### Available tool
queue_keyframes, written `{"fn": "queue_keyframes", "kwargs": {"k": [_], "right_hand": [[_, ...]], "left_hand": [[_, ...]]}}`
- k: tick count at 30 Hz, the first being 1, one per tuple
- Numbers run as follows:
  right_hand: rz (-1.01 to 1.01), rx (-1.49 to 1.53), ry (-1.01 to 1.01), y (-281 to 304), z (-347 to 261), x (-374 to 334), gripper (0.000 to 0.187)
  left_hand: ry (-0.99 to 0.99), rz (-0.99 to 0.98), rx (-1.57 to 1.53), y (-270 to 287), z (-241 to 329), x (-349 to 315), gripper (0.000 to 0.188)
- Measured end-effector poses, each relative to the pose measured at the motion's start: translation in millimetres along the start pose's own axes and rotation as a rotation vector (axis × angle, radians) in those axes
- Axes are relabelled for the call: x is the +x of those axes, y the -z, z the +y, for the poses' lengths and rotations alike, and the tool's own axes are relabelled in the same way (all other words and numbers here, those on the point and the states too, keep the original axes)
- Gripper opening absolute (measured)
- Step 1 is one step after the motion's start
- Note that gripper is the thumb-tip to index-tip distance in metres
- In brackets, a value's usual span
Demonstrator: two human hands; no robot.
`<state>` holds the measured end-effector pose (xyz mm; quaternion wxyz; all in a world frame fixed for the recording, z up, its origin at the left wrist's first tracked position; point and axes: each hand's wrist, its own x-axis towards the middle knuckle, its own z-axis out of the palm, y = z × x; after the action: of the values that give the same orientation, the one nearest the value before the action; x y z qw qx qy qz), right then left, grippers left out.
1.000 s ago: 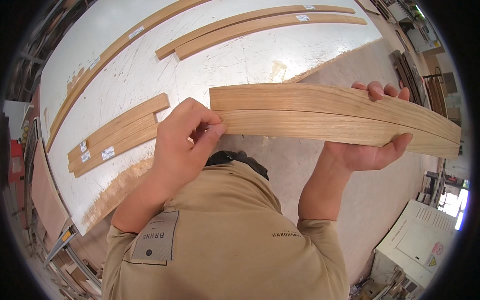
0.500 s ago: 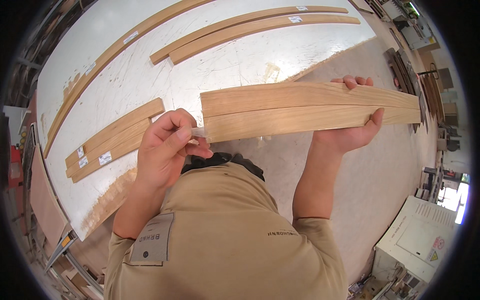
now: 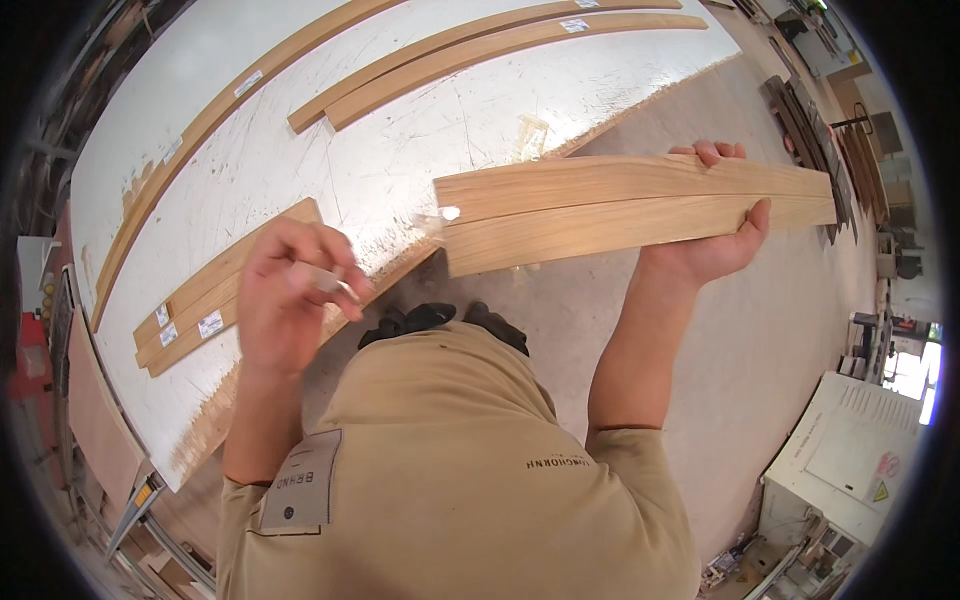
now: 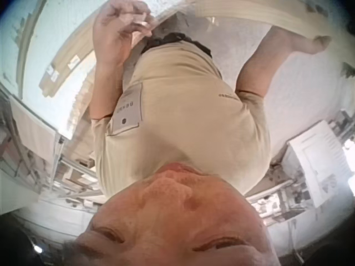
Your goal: The person removes plastic wrapping from several wooden planks on a workbench, inspects the surfaces, and stacks them. The person handles the planks one at a time, peeling off the film and placing the pieces together.
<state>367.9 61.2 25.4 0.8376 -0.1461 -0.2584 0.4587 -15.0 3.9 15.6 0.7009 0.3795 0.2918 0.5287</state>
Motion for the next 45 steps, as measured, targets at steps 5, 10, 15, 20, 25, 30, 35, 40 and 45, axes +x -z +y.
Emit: {"fn": "queue_keyframes", "kwargs": {"k": [5, 10, 15, 20, 25, 30, 35, 40, 45], "right_hand": [[-0.029, -0.027, 0.019, -16.6, 8.3, -8.9, 0.049], [-0.063, -0.043, 0.035, -18.9, 6.4, -12.2, 0.052], [-0.059, -0.082, 0.099, -10.8, -8.4, -11.8, 0.053], [-0.005, -0.131, 0.227, 15.9, -62.8, -18.4, 0.055], [0.190, -0.252, 0.403, 40.8, -116.7, -39.2, 0.057], [0.205, -0.234, 0.457, 63.3, -154.8, -67.5, 0.056], [0.240, -0.198, 0.475, 83.4, -174.8, -85.5, 0.055], [0.230, -0.210, 0.468, 103.7, -192.2, -93.0, 0.057], [0.198, -0.193, 0.420, 119.1, -195.3, -86.7, 0.058]], "left_hand": [[-0.049, 0.050, 0.397, -34.6, -15.6, -5.0, 0.018], [-0.296, -0.007, 0.747, -39.9, -15.9, -3.7, 0.014], [-0.151, 0.335, 0.683, -27.8, -39.9, 5.8, 0.011], [-0.753, 0.084, 1.313, -19.3, -82.1, 40.5, 0.016], [-0.930, -0.298, 1.422, -35.1, -128.3, 81.0, 0.018], [-0.929, -0.482, 1.500, -49.9, -166.1, 138.0, 0.013], [-0.938, -0.434, 1.569, -75.1, -177.3, 183.0, 0.010], [-0.858, -0.458, 1.676, -75.8, -202.0, 191.9, 0.011], [-0.776, -0.411, 1.695, -71.0, -199.2, 187.2, 0.010]]}}
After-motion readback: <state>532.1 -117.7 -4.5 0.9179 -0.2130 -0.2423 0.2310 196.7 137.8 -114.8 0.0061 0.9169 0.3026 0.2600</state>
